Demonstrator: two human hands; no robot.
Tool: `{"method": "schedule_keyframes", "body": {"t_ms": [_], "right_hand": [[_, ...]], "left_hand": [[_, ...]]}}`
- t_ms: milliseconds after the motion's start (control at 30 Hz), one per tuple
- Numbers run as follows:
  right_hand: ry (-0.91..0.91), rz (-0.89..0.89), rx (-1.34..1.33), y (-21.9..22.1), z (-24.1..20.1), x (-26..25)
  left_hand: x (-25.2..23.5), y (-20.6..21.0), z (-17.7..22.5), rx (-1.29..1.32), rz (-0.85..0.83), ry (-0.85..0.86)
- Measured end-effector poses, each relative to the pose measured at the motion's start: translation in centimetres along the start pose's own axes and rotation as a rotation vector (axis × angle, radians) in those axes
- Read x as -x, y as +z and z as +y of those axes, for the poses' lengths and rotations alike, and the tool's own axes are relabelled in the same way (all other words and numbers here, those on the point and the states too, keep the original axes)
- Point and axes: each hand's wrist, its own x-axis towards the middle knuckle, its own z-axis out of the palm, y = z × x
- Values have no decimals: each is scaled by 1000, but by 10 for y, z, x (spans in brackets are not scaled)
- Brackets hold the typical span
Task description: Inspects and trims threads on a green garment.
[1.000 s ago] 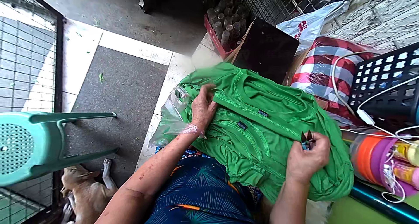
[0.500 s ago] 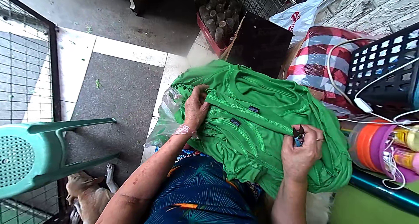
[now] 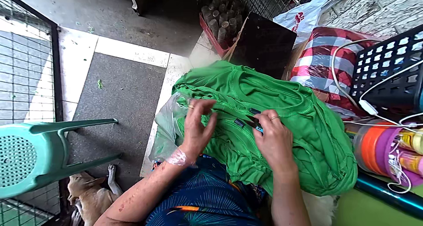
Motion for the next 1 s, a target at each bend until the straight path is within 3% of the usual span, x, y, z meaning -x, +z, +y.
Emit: {"method": "schedule_keyframes", "body": {"t_ms": [67,133,167,267,367,533,667,1000], "right_hand": [[23,-20,25,3,0,-2],[47,15,-30,2,0,0],[46,53,-89,0,0,2],[-17,113,-290,-3,2,12],[-58,42,-307,3,4,18],[76,-133,-348,-5,-4,13],[183,-202,-367,-8,-10,-2],[85,-218,-370,2,-8,-15]], "left_hand": [[6,0,20,235,-207,-167],[1,2,37,567,-460,-528],[-3,6,40,725,-509,-682],[-10,15,44,955,-337,-878],[-15,19,45,951,-73,-927],[-7,19,37,903,45,-849],[-5,23,32,972,83,-815],[-7,25,29,993,66,-813]]}}
